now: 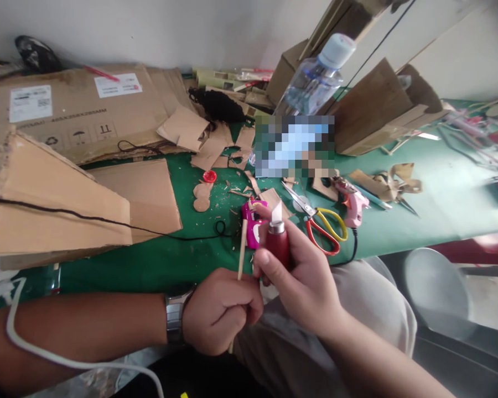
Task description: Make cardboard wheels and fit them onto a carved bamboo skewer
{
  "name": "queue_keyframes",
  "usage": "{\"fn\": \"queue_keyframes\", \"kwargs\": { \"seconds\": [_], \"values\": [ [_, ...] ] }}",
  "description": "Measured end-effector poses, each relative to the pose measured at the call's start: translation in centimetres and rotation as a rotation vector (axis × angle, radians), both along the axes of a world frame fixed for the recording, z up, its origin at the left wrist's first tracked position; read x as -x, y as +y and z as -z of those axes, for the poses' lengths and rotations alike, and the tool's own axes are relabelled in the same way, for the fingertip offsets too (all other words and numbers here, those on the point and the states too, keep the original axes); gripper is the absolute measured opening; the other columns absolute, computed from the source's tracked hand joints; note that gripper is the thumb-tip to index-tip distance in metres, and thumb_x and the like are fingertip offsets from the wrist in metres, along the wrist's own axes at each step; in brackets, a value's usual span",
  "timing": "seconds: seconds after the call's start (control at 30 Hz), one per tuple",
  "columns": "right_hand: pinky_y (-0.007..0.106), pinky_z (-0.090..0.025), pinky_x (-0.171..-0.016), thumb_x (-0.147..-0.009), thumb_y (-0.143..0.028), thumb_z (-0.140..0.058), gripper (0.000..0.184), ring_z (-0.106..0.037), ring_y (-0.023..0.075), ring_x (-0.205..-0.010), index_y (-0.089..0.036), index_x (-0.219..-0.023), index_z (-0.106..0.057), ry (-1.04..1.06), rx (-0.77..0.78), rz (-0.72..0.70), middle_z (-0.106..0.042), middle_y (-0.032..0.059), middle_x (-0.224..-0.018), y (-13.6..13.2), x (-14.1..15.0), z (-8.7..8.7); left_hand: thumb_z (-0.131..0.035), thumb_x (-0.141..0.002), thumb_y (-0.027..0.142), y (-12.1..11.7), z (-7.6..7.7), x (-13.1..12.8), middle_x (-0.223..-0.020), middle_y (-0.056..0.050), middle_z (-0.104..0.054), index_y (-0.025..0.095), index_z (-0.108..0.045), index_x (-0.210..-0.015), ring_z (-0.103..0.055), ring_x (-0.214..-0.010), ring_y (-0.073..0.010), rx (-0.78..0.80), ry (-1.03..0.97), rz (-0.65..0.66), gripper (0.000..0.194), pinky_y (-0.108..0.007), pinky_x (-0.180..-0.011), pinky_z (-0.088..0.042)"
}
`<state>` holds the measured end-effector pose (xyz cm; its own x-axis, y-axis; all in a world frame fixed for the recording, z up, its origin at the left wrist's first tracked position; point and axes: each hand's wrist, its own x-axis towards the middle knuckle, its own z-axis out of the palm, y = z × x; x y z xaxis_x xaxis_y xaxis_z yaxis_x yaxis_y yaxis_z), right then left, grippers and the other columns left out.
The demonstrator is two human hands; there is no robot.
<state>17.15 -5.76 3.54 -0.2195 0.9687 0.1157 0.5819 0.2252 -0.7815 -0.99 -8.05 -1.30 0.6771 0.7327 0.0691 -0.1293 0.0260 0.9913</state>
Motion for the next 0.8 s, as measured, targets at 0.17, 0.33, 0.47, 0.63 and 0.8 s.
{"fn": "queue_keyframes", "kwargs": {
  "seconds": [0.17, 0.33, 0.47, 0.63, 0.8],
  "values": [
    [0.031, -0.062, -0.067, -0.095, -0.031, -0.075, 0.025, -0.072, 0.0186, -0.075, -0.020, -0.117, -0.073, 0.334, 0.314, 0.019, -0.076, 0.0024, -0.088, 0.0, 1.0, -0.5, -0.041, -0.092, 0.019, 0.1, 0.0, 0.0, -0.069, -0.004, -0.059, 0.025, -0.052, -0.071, -0.052, -0.069, -0.0207, -0.018, -0.005, 0.123, 0.024, -0.035, -0.071, -0.040],
    [0.027, -0.059, -0.064, -0.090, -0.028, -0.079, 0.026, -0.067, 0.0157, -0.067, -0.020, -0.114, -0.075, 0.294, 0.248, 0.080, -0.074, -0.0015, -0.079, 0.7, 0.8, -0.8, -0.053, -0.102, 0.028, -0.6, 0.3, -0.2, -0.073, -0.002, -0.061, 0.023, -0.062, -0.096, -0.051, -0.064, -0.0168, 0.032, 0.034, -0.109, 0.012, -0.033, -0.067, -0.039],
    [0.029, -0.060, -0.064, -0.092, -0.031, -0.078, 0.030, -0.070, 0.0181, -0.073, -0.020, -0.120, -0.074, 0.291, 0.239, 0.099, -0.076, 0.0006, -0.084, 0.8, 0.4, -0.4, -0.053, -0.108, 0.043, -1.1, 0.8, -1.1, -0.077, 0.001, -0.055, 0.025, -0.050, -0.105, -0.050, -0.065, -0.0142, 0.253, -0.149, -0.335, 0.018, -0.028, -0.062, -0.041],
    [0.027, -0.055, -0.053, -0.102, -0.049, -0.068, 0.046, -0.063, 0.0149, -0.062, -0.022, -0.138, -0.068, 0.441, 0.343, 0.090, -0.077, 0.0064, -0.097, 0.3, 0.2, 0.6, -0.060, -0.105, 0.051, 0.6, 0.3, -1.8, -0.061, 0.012, -0.046, 0.029, -0.038, -0.117, -0.039, -0.046, -0.0093, 0.463, -0.210, -0.418, 0.033, -0.021, -0.048, -0.036],
    [0.026, -0.053, -0.056, -0.106, -0.055, -0.061, 0.044, -0.064, 0.0145, -0.068, -0.023, -0.134, -0.071, 0.591, 0.354, 0.105, -0.075, 0.0063, -0.096, 0.0, 0.2, 1.4, -0.058, -0.105, 0.047, 2.9, -0.5, -1.4, -0.061, 0.010, -0.049, 0.026, -0.048, -0.113, -0.040, -0.044, -0.0087, 0.571, -0.271, -0.423, 0.025, -0.020, -0.044, -0.039]
  ]
}}
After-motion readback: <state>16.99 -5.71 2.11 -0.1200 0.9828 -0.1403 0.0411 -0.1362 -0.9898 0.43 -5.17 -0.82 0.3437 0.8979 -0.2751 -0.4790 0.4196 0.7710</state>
